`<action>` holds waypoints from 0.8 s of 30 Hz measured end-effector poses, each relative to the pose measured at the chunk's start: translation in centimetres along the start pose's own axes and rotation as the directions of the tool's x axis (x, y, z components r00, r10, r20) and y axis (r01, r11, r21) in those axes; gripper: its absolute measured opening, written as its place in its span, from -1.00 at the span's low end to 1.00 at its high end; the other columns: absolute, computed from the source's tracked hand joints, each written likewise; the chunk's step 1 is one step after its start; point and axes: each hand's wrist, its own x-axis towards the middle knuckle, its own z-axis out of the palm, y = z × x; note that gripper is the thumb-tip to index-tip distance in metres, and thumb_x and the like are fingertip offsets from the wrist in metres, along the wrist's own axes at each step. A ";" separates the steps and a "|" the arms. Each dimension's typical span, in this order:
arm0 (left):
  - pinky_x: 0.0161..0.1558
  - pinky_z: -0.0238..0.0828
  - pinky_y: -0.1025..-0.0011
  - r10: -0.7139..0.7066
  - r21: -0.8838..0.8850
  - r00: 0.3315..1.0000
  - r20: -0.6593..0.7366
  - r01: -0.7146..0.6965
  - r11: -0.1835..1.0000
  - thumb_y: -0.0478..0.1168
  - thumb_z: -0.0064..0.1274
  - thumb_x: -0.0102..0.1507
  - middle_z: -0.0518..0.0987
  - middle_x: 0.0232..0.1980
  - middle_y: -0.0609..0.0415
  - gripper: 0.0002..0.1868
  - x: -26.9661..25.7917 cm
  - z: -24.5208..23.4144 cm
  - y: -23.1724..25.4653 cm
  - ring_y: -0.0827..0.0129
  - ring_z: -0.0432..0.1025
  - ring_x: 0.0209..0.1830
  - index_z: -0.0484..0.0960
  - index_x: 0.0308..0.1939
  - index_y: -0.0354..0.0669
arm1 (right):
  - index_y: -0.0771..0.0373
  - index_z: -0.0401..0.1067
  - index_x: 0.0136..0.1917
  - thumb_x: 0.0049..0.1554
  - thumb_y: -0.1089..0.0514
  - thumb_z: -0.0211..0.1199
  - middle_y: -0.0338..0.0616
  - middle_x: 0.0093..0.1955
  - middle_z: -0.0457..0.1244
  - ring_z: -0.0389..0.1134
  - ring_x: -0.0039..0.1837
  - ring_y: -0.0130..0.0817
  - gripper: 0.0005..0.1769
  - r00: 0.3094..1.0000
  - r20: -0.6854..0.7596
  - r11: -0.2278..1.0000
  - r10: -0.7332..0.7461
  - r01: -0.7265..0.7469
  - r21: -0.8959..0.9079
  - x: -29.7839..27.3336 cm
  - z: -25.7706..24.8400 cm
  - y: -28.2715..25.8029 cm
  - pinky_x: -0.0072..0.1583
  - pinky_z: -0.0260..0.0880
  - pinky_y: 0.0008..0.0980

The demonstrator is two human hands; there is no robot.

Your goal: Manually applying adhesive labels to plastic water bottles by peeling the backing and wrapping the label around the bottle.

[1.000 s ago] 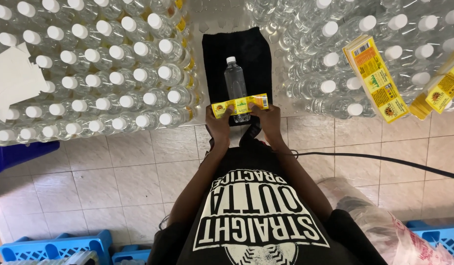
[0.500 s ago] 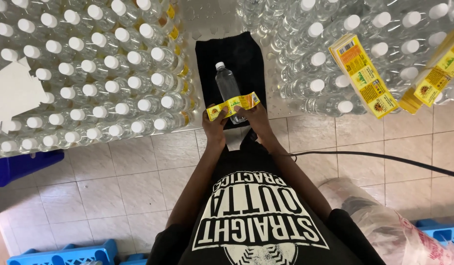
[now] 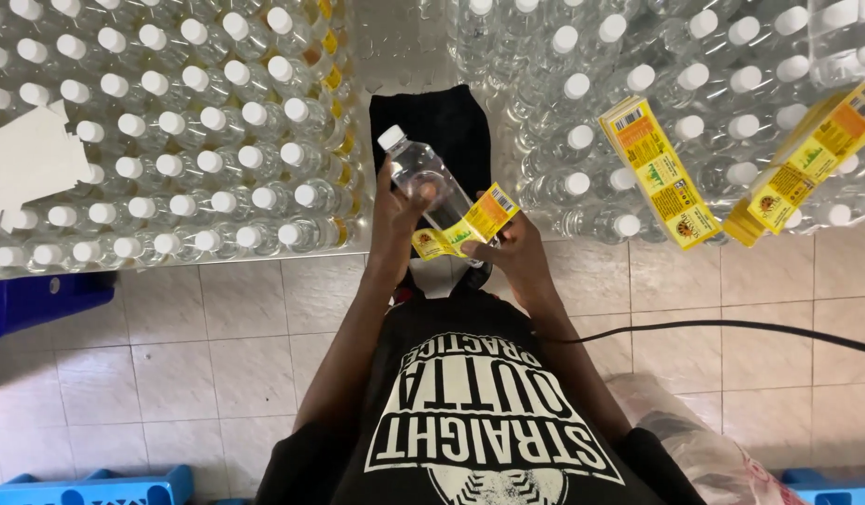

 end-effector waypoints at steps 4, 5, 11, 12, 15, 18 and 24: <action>0.39 0.43 -0.16 0.028 -0.074 0.983 -0.183 -0.042 0.996 0.19 0.48 0.22 0.61 0.17 -0.16 -0.03 1.1 3.8 0.8 0.07 0.58 0.25 0.32 0.51 -0.18 | 0.29 -0.02 0.76 0.02 0.07 0.70 0.18 0.62 0.17 0.14 0.64 0.05 0.27 0.947 -0.064 0.925 -0.314 0.289 -0.248 0.0 0.3 -1.7 0.63 0.09 0.09; 0.36 0.40 -0.20 0.024 -0.092 0.962 -0.273 -0.051 0.994 0.17 0.48 0.24 0.63 0.16 -0.06 -0.17 1.7 4.6 0.4 0.15 0.57 0.23 0.45 0.42 -0.13 | 0.30 -0.19 0.80 0.11 -0.03 0.67 0.22 0.75 0.03 0.01 0.74 0.24 0.34 0.880 -0.132 0.836 -0.456 0.372 -0.403 0.3 0.2 -2.2 0.68 -0.01 0.26; 0.43 0.30 -0.16 0.060 -0.133 0.904 -0.424 -0.128 0.983 -0.05 0.44 0.32 0.59 0.25 -0.02 -0.40 0.4 7.3 0.7 0.14 0.53 0.32 0.47 0.34 -0.02 | 0.35 0.27 0.66 0.47 0.04 0.12 0.10 0.66 0.20 0.19 0.66 0.10 -0.41 0.587 0.259 0.183 -0.767 0.587 -0.788 -0.1 -0.2 1.8 0.64 0.11 0.06; 0.43 0.30 -0.16 0.057 -0.131 0.904 -0.423 -0.123 0.984 -0.05 0.44 0.32 0.59 0.25 -0.02 -0.40 -0.4 7.3 0.4 0.14 0.53 0.32 0.47 0.34 -0.02 | 0.35 0.27 0.66 0.47 0.04 0.12 0.10 0.66 0.20 0.19 0.66 0.10 -0.41 0.590 0.255 0.187 -0.766 0.584 -0.790 -0.4 0.0 1.4 0.64 0.11 0.06; 0.40 0.41 -0.06 0.094 -0.104 0.905 -0.415 -0.150 0.983 -0.01 0.42 0.33 0.62 0.24 0.01 -0.43 -1.2 7.9 0.1 0.19 0.56 0.29 0.46 0.31 0.04 | 0.39 0.24 0.66 0.49 -0.07 0.01 0.15 0.61 0.23 0.24 0.62 0.13 -0.35 0.572 0.292 0.158 -0.767 0.609 -0.777 0.6 0.0 0.0 0.64 0.15 0.08; 0.44 0.36 -0.03 0.135 -0.103 0.913 -0.386 -0.188 0.977 -0.10 0.44 0.30 0.60 0.20 -0.06 -0.40 -2.4 8.6 -0.1 0.16 0.53 0.29 0.44 0.30 -0.04 | 0.37 0.20 0.67 0.45 -0.19 0.09 0.10 0.52 0.27 0.33 0.53 0.08 -0.25 0.636 0.278 0.245 -0.720 0.608 -0.755 1.2 -0.4 -0.4 0.60 0.23 0.05; 0.37 0.39 0.06 0.186 -0.060 0.927 -0.326 -0.217 0.974 -0.09 0.44 0.31 0.64 0.13 0.00 -0.44 -3.3 9.0 1.5 0.28 0.53 0.24 0.48 0.29 -0.01 | 0.27 0.08 0.75 0.41 -0.47 -0.11 0.17 0.31 0.37 0.44 0.32 0.22 -0.04 0.794 0.318 0.498 -0.518 0.582 -0.642 1.8 -2.6 -0.9 0.32 0.44 0.19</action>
